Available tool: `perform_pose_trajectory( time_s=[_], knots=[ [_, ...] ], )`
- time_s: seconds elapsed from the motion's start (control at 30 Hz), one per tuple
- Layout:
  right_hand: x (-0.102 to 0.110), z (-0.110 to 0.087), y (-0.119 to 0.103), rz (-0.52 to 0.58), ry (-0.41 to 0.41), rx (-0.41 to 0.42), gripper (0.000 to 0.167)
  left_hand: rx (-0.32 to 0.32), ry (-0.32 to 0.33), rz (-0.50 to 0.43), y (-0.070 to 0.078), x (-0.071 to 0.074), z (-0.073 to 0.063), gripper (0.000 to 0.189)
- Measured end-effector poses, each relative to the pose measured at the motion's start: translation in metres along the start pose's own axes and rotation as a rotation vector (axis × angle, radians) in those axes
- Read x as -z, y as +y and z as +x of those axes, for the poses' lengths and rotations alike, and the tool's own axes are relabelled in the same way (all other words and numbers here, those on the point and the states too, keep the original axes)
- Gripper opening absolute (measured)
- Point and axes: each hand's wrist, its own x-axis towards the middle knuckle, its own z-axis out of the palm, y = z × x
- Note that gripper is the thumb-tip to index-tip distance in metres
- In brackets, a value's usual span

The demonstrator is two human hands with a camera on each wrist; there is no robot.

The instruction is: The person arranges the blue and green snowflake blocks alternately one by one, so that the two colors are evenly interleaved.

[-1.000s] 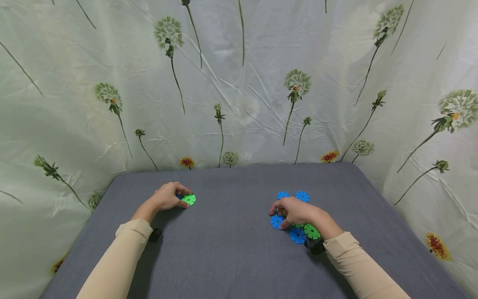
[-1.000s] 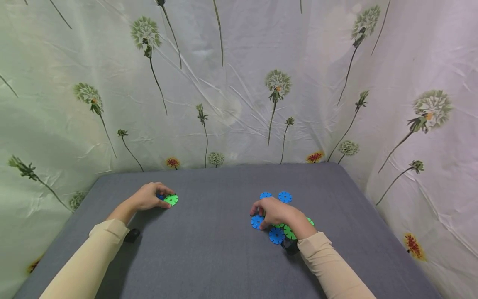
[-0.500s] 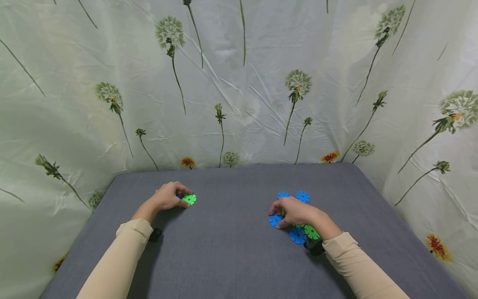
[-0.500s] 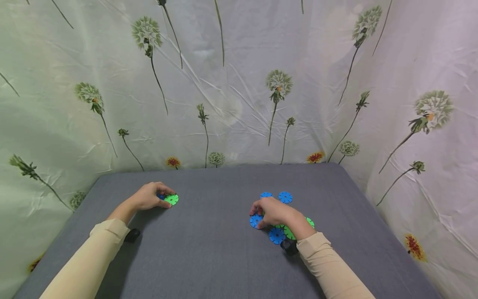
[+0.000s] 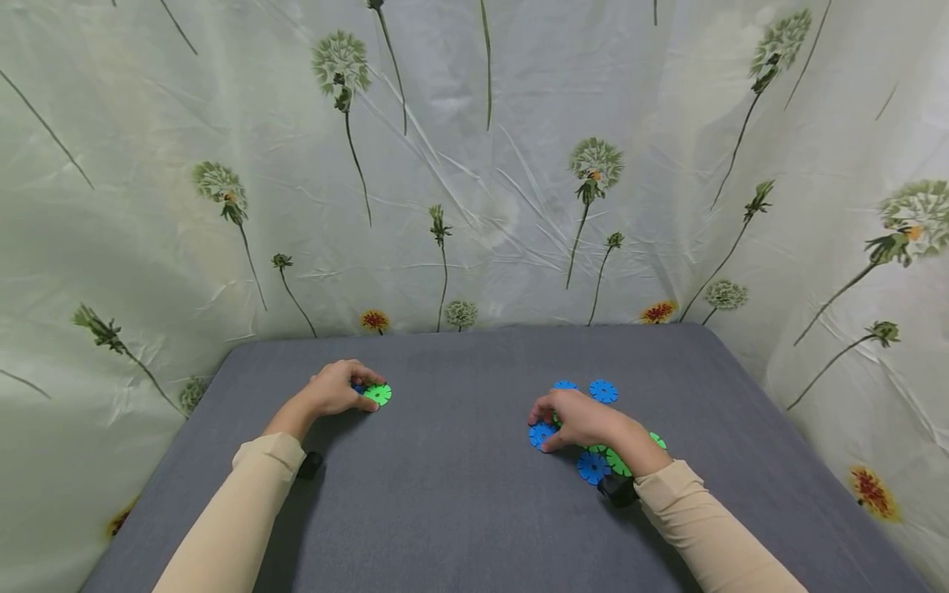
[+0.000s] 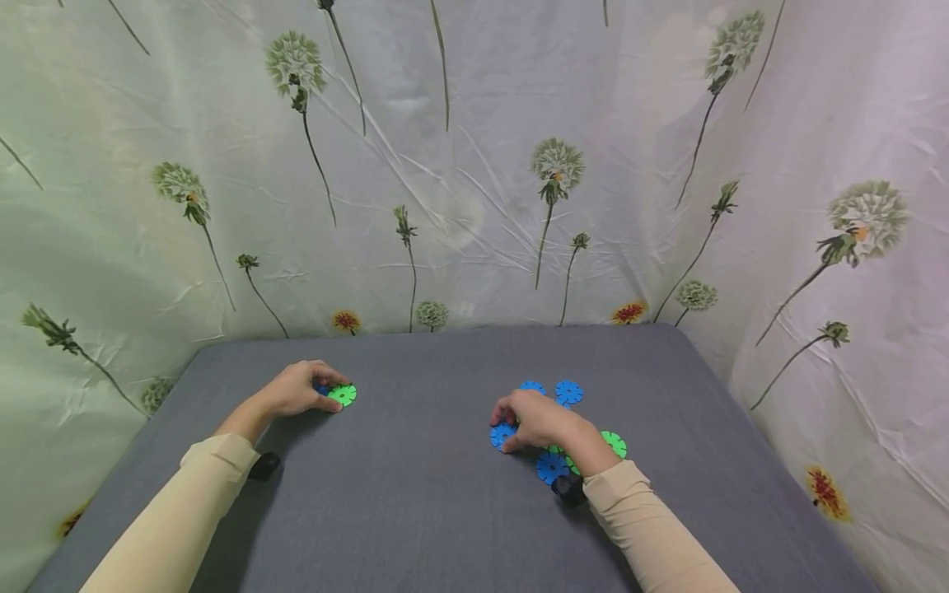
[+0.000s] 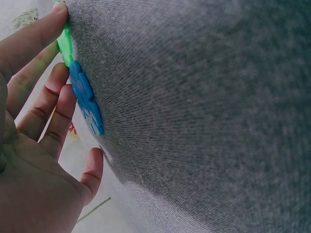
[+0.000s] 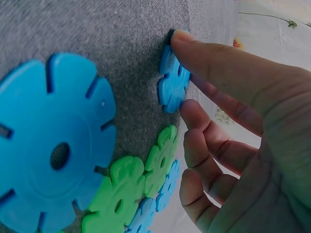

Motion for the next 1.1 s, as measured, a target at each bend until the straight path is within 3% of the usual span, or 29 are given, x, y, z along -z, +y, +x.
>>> perform_pose_trajectory(
  time_s=[0.47,0.7,1.1],
  knots=[
    [0.0013,-0.0056,0.0019,0.016,0.015,-0.079,0.035,-0.007,0.003,-0.003,-0.0003,-0.0006,0.0005,0.042],
    [0.0014,-0.0035,0.0009,0.010,0.003,0.010,0.036,-0.005,0.002,0.003,-0.0013,-0.0009,-0.0015,0.042],
    [-0.0010,-0.0038,0.0032,0.087,-0.018,-0.004,0.044,0.006,0.009,0.005,0.0016,-0.0006,-0.0022,0.042]
  ],
)
